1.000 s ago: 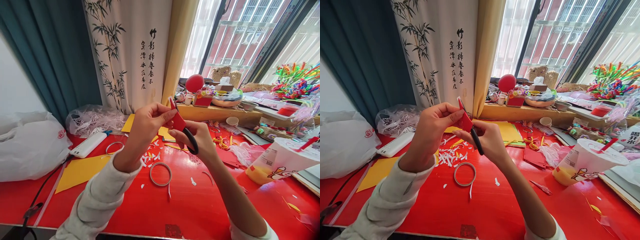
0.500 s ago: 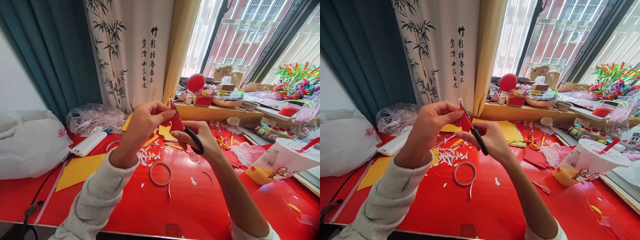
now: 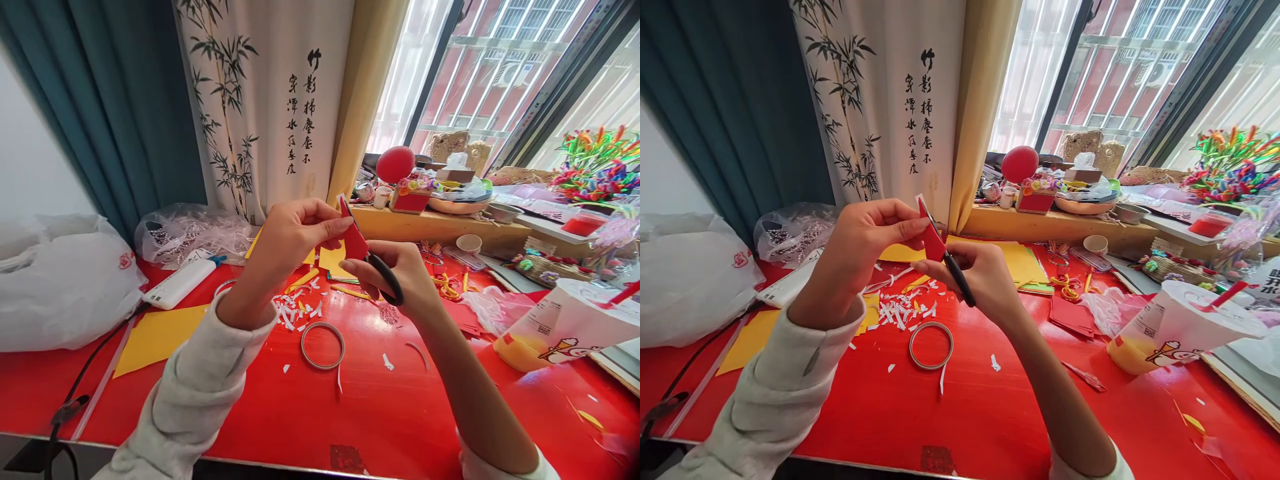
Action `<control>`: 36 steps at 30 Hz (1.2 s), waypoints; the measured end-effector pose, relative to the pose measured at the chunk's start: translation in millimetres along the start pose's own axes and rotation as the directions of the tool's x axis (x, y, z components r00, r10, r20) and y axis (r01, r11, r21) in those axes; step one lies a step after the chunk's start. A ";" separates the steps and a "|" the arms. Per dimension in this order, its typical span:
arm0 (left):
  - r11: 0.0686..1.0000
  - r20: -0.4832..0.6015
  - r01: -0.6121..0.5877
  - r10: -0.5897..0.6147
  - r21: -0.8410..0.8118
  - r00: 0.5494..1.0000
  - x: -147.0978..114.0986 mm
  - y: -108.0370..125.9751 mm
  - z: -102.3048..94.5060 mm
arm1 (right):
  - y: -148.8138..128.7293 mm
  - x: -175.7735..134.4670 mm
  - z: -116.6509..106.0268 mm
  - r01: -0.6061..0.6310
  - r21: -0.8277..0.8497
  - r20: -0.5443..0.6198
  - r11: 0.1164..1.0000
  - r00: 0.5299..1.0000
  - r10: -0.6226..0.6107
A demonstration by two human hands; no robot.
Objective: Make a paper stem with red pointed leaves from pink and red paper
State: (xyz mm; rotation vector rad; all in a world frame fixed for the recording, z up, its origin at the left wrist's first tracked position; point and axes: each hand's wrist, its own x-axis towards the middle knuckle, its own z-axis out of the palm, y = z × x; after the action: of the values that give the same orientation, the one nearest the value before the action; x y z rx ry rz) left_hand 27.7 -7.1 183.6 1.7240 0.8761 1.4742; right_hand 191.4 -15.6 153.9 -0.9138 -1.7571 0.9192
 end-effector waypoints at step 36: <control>0.999 0.109 0.023 -0.028 0.047 0.994 7.9 -10.0 -10.4 | 4.2 4.0 -3.1 -0.050 -0.035 -0.009 0.998 0.999 0.050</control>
State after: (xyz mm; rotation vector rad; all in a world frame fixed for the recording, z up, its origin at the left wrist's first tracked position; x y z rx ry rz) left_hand 17.8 5.6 180.4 1.8030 0.8767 1.3393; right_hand 193.9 -9.7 152.7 -0.9870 -1.7549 0.9181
